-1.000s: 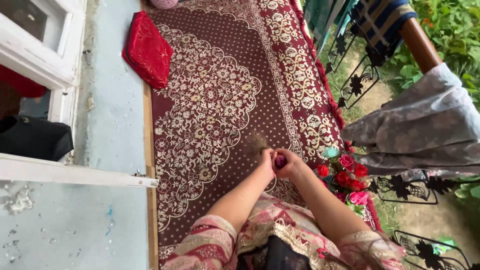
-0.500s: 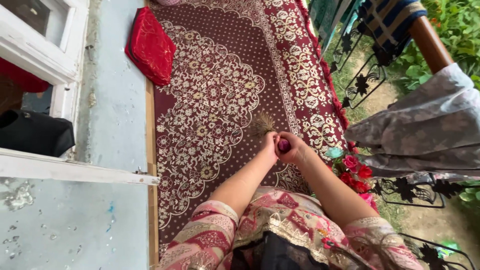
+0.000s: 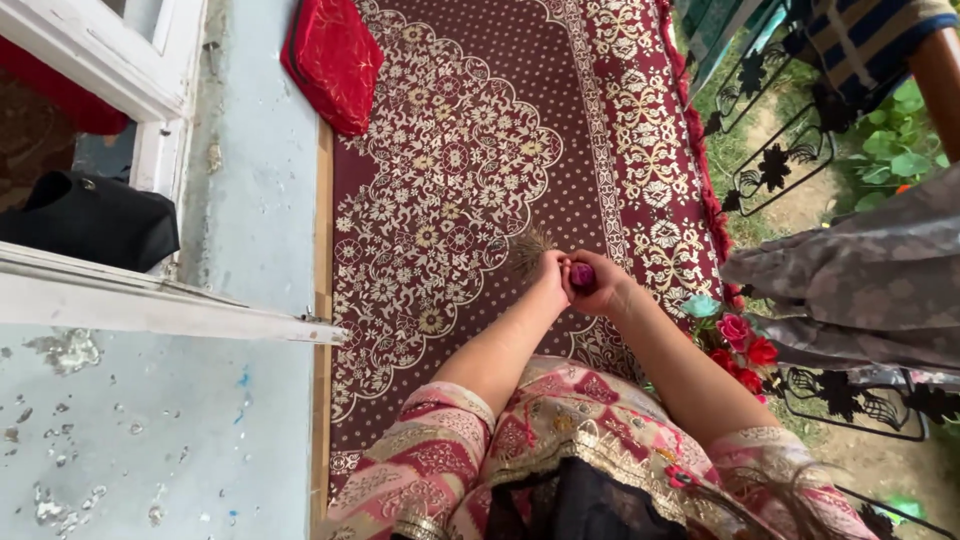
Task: Sweeping a balcony floor with a broom.
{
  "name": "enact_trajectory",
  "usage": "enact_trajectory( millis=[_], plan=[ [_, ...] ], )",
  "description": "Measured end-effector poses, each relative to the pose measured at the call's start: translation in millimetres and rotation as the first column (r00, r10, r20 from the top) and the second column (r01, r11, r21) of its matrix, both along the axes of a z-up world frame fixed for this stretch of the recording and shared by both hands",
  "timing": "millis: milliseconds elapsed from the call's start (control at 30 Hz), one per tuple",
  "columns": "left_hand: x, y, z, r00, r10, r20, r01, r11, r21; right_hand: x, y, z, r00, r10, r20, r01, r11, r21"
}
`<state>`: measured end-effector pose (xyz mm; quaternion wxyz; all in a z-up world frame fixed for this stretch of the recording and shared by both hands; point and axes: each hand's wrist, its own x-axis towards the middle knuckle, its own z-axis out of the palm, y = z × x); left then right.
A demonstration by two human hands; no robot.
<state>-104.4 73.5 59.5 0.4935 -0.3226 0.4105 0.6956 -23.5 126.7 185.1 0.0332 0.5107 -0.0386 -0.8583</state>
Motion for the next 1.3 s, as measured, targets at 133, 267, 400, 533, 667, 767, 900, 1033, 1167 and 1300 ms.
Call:
enact_trajectory(
  millis=[133, 267, 400, 533, 667, 767, 900, 1033, 1167, 1300],
  plan=[
    [-7.4, -11.4, 18.1, 1.0, 0.023, -0.009, -0.024, 0.995, -0.098, -10.1, -5.2, -10.3, 0.999, 0.042, -0.034, -0.042, 0.999, 0.001],
    [-19.5, -19.5, 44.2, 0.999, -0.013, -0.042, 0.006, 0.987, -0.16, -22.6, -10.6, -8.1, 0.999, 0.035, -0.016, -0.034, 0.999, 0.024],
    [-36.1, -23.0, 18.3, 1.0, -0.006, -0.009, 0.005, 0.993, -0.122, -36.7, -16.7, -11.2, 0.998, 0.039, -0.053, -0.039, 0.999, 0.012],
    [-53.3, -43.2, 55.0, 0.998, 0.058, 0.012, -0.057, 0.994, -0.096, -58.2, -32.1, 2.8, 1.0, 0.028, -0.005, -0.028, 0.999, 0.029],
    [-72.6, -59.6, 74.3, 0.999, 0.005, 0.048, 0.003, 0.985, -0.172, -78.7, -40.0, -13.7, 0.997, 0.061, -0.043, -0.059, 0.997, 0.042],
    [-88.8, -67.8, 44.9, 0.999, -0.001, 0.041, 0.006, 0.991, -0.136, -93.4, -49.5, -19.9, 0.996, 0.066, -0.062, -0.064, 0.997, 0.036],
    [-104.6, -78.6, 11.9, 0.999, 0.028, 0.025, -0.026, 0.998, -0.065, -109.3, -63.9, -27.1, 0.992, 0.104, -0.074, -0.1, 0.993, 0.057],
    [-113.3, -93.5, 33.1, 0.998, 0.06, -0.016, -0.061, 0.993, -0.099, -121.6, -72.4, -31.0, 0.987, 0.139, -0.082, -0.133, 0.988, 0.082],
    [-121.9, -98.7, 50.1, 0.997, 0.072, 0.008, -0.07, 0.985, -0.159, -133.5, -73.3, -32.0, 0.979, 0.184, -0.091, -0.173, 0.978, 0.12],
    [-132.2, -93.0, 28.9, 0.996, 0.089, -0.013, -0.09, 0.989, -0.117, -144.6, -67.3, -37.8, 0.972, 0.21, -0.102, -0.195, 0.972, 0.133]
  ],
)
